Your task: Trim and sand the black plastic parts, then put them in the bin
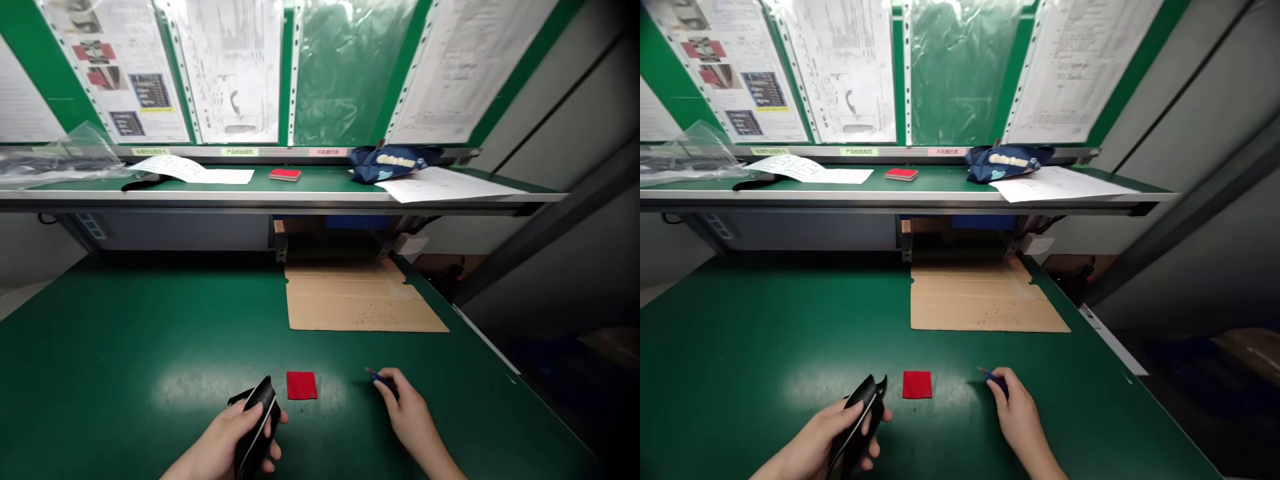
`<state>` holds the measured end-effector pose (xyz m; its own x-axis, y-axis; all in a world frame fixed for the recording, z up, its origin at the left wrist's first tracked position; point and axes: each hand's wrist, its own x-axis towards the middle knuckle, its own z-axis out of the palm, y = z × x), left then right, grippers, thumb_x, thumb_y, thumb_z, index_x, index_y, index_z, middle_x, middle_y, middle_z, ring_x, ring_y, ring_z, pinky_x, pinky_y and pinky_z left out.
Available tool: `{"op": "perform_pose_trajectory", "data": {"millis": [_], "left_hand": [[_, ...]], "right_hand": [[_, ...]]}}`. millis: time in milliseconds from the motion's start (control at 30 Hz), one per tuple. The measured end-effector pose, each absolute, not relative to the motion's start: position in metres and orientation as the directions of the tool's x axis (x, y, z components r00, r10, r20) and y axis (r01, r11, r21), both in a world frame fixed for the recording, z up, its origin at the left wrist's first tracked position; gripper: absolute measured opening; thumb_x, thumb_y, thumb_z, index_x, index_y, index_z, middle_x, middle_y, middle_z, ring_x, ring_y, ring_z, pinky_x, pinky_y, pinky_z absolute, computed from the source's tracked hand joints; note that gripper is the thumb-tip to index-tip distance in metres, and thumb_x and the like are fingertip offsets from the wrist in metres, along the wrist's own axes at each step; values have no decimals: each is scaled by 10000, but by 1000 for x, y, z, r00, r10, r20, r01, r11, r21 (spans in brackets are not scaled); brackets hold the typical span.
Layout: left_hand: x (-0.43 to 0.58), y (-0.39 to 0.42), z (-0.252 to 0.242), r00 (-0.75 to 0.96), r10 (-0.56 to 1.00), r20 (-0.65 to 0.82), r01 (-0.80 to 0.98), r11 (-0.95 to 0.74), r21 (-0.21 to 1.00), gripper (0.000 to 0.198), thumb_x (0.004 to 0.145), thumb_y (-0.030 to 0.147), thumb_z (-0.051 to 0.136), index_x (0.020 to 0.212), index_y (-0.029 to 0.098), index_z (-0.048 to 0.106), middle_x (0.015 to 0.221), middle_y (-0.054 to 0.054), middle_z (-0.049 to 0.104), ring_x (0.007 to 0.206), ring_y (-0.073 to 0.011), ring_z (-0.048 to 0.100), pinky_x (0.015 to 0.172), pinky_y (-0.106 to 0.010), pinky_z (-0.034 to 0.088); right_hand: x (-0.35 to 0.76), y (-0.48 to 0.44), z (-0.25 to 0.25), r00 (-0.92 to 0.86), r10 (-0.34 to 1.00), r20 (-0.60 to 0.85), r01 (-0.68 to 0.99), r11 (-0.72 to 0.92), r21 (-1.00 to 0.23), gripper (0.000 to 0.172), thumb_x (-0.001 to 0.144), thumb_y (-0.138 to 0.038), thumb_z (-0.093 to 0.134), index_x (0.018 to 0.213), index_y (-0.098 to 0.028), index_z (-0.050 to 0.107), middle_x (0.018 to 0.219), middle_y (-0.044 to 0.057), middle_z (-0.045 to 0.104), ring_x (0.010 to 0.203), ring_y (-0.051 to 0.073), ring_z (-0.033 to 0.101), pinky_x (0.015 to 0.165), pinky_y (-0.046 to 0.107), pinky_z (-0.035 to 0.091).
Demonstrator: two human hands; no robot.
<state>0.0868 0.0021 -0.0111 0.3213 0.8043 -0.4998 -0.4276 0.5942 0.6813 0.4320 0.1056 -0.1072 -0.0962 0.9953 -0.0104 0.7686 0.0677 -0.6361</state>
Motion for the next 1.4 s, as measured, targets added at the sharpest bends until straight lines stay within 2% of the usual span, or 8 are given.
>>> {"op": "perform_pose_trajectory", "data": {"millis": [133, 233, 367, 533, 700, 867, 1133, 1400], "left_hand": [[84, 0, 12, 282, 811, -513, -203, 573, 794, 415, 852, 487, 531, 907, 113, 703, 791, -37, 566, 631, -149, 588, 637, -278, 405], [82, -5, 21, 279, 809, -517, -86, 558, 826, 431, 867, 485, 498, 925, 114, 709, 736, -4, 520, 572, -112, 550, 581, -241, 345], [81, -15, 28, 284, 818, -501, -72, 539, 839, 455, 879, 479, 465, 908, 92, 704, 696, -1, 500, 521, -91, 499, 547, -231, 313], [80, -26, 38, 294, 801, -522, -87, 567, 819, 471, 879, 496, 470, 916, 92, 709, 702, -20, 535, 553, -93, 492, 545, -220, 328], [80, -31, 43, 271, 776, -570, -98, 611, 785, 462, 857, 525, 505, 950, 111, 688, 702, -22, 582, 575, -99, 486, 552, -220, 341], [83, -34, 38, 239, 765, -599, -83, 630, 772, 556, 815, 597, 525, 1079, 118, 627, 965, -124, 689, 613, -112, 512, 591, -252, 377], [91, -28, 49, 217, 783, -582, 48, 587, 808, 565, 830, 627, 462, 1056, 143, 647, 952, -101, 669, 550, -96, 490, 555, -253, 370], [94, -30, 46, 192, 754, -628, 194, 598, 777, 563, 834, 644, 428, 1004, 161, 662, 959, -76, 639, 572, -106, 493, 576, -251, 395]], "right_hand": [[364, 91, -73, -196, 980, -20, 662, 118, -740, 328, 967, -482, 255, 1129, -253, 424, 881, 32, 600, 806, 183, 606, 725, 297, 510], [318, 75, -24, -536, 844, -11, 509, 312, -802, 242, 990, -407, 290, 1111, -286, 461, 1020, 25, 592, 924, 170, 568, 806, 292, 465], [287, 66, 23, -785, 614, 80, 433, 638, -637, 238, 1000, -301, 260, 1057, -273, 490, 893, 21, 542, 789, 177, 483, 721, 322, 392], [273, 71, 32, -814, 571, 110, 507, 789, -346, 271, 876, -514, 539, 969, -260, 531, 857, 13, 512, 767, 196, 429, 692, 333, 304], [269, 77, 23, -828, 519, 212, 493, 854, -165, 368, 877, -570, 482, 777, -216, 492, 775, 7, 492, 700, 179, 372, 655, 330, 226], [269, 78, 20, -857, 476, 195, 451, 878, -161, 362, 907, -535, 456, 743, -213, 473, 753, -2, 507, 694, 170, 378, 647, 330, 200], [274, 78, 19, -844, 494, 210, 459, 867, -194, 363, 916, -495, 479, 694, -209, 459, 709, -14, 525, 661, 157, 369, 629, 330, 188], [278, 76, 15, -883, 459, 96, 439, 881, -178, 369, 910, -524, 464, 702, -219, 472, 690, -17, 561, 668, 170, 434, 610, 326, 196]]}}
